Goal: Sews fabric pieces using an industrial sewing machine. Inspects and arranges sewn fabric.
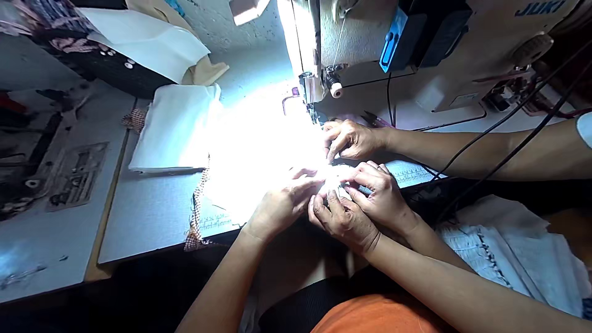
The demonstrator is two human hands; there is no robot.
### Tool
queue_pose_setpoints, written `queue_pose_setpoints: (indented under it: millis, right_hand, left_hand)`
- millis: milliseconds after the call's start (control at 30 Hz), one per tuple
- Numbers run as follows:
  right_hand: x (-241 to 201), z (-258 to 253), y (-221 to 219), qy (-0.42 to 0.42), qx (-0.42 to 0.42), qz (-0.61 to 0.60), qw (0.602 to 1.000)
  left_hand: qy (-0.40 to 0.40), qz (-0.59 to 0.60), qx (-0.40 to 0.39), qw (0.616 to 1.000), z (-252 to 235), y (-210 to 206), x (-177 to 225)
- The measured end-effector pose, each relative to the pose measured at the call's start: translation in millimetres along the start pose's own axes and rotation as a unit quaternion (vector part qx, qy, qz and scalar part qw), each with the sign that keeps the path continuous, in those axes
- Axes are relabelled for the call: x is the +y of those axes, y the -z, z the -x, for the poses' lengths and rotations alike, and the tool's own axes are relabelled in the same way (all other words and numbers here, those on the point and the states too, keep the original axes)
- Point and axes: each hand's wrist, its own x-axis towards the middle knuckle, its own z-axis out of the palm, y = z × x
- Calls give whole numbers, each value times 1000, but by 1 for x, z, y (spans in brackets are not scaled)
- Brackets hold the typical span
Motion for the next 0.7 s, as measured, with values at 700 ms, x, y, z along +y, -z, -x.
queue_pose_setpoints:
  millis: [700]
  right_hand:
    - [17,17,15,74,-23,-27,997]
  left_hand:
    - [-42,-80,-8,996,-1,-10,13]
